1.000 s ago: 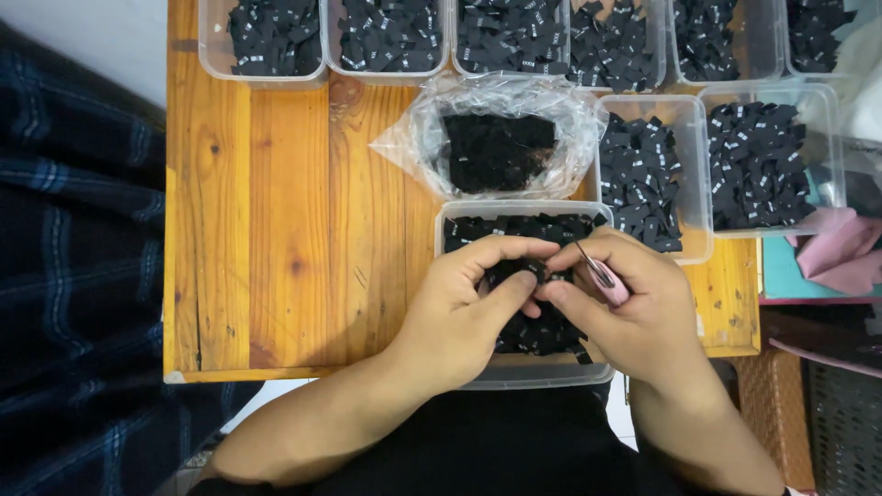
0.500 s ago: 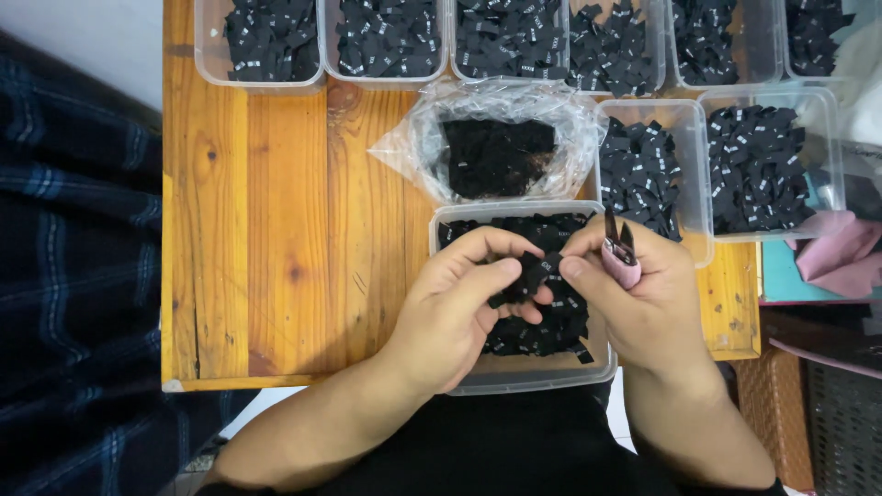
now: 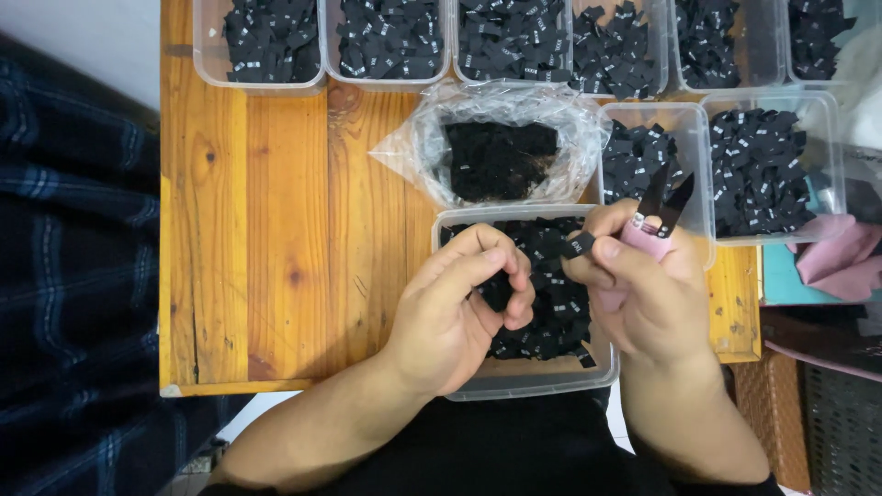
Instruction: Trimming excess material from small plastic garment components using nippers and sorting them into bins
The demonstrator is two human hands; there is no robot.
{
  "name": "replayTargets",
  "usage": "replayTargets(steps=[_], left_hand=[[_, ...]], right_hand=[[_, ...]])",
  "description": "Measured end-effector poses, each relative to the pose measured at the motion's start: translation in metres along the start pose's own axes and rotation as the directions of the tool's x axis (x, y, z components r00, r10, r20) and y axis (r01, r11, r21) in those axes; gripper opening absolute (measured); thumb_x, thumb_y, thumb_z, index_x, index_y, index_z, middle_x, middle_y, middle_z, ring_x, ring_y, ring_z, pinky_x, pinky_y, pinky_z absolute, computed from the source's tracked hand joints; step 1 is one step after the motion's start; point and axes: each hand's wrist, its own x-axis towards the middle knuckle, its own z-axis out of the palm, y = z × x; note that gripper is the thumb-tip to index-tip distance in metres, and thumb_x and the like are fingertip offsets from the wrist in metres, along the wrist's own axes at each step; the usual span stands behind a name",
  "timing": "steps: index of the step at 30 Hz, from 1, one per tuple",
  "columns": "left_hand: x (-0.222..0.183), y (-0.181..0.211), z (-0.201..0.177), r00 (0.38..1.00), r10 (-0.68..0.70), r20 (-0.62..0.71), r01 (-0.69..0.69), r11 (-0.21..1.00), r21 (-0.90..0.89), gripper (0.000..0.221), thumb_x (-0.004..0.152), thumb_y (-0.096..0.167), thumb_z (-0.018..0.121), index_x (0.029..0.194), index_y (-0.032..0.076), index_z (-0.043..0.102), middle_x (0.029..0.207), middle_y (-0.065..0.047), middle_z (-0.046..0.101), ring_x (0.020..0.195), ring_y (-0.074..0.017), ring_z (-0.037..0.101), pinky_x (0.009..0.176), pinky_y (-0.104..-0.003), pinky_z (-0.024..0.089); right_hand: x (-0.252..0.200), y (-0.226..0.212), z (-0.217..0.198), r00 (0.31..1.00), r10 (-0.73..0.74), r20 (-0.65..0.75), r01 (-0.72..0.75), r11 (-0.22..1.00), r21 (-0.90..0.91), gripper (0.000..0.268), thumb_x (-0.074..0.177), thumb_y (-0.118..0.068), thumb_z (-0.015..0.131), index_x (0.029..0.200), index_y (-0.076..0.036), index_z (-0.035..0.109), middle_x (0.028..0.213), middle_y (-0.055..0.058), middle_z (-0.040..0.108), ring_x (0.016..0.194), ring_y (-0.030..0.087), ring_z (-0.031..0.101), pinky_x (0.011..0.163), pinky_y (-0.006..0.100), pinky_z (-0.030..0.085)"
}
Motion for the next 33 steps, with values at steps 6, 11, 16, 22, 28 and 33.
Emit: replayTargets(steps=[6,11,16,22,28,33], left_hand=[[0.001,-0.002,-0.004,1.0,0.01,0.005,-0.01,0.999,0.05,0.014,0.097,0.012,0.053,0.101,-0.001,0.058,0.084,-0.015,0.057,0.067,-0.0247,0.053,0.06,-0.031,0.042],[0.001,-0.003,-0.003,1.0,-0.006,-0.014,0.008,0.99,0.143,0.016,0.097,0.003,0.057,0.112,-0.002,0.061,0.08,-0.01,0.053,0.064,-0.0173,0.052,0.056,-0.027,0.038],[0.0,0.004,0.006,0.992,0.102,0.068,-0.12,0.932,0.343,0.014,0.1,0.004,0.059,0.114,0.0,0.061,0.078,-0.003,0.05,0.058,-0.0109,0.046,0.053,-0.024,0.036],[0.004,0.011,0.009,0.984,0.162,0.08,-0.168,0.657,0.735,0.01,0.094,0.015,0.072,0.101,0.01,0.068,0.07,0.007,0.039,0.064,-0.0029,0.039,0.066,-0.02,0.04],[0.006,0.012,0.01,0.983,0.184,0.02,-0.122,0.566,0.815,0.008,0.093,0.014,0.075,0.086,0.013,0.071,0.062,0.011,0.03,0.056,-0.0021,0.032,0.056,-0.02,0.033],[0.013,0.0,-0.003,0.941,0.332,0.065,-0.331,0.863,0.381,0.006,0.098,0.009,0.069,0.104,0.006,0.067,0.065,0.005,0.032,0.054,-0.0069,0.032,0.048,-0.022,0.028]], right_hand=[[0.006,-0.014,0.013,0.995,0.071,0.075,-0.084,0.978,0.189,0.007,0.087,-0.008,0.068,0.087,-0.002,0.063,0.077,0.004,0.053,0.055,0.006,0.037,0.057,0.025,0.03],[0.005,-0.009,0.004,0.988,0.116,0.104,-0.132,0.979,0.156,0.009,0.09,-0.006,0.066,0.086,-0.001,0.059,0.074,0.003,0.046,0.059,0.009,0.037,0.055,0.017,0.028],[0.002,-0.004,-0.003,0.994,0.084,0.065,-0.076,0.99,-0.119,0.008,0.088,-0.004,0.067,0.09,0.001,0.061,0.074,0.003,0.046,0.057,0.007,0.032,0.054,0.022,0.025],[0.006,-0.027,0.007,0.97,0.073,0.232,0.084,0.794,-0.602,0.006,0.09,-0.006,0.068,0.084,-0.007,0.066,0.078,-0.002,0.062,0.072,0.008,0.053,0.07,0.025,0.043],[0.008,-0.029,0.011,0.98,0.043,0.192,0.107,0.702,-0.704,0.006,0.091,-0.007,0.071,0.087,-0.009,0.068,0.072,-0.006,0.058,0.067,0.005,0.046,0.063,0.022,0.038],[0.004,-0.017,0.007,0.987,-0.044,0.155,0.13,0.783,-0.609,0.016,0.092,-0.011,0.071,0.106,-0.004,0.072,0.09,0.0,0.068,0.078,0.007,0.054,0.076,0.021,0.044]])
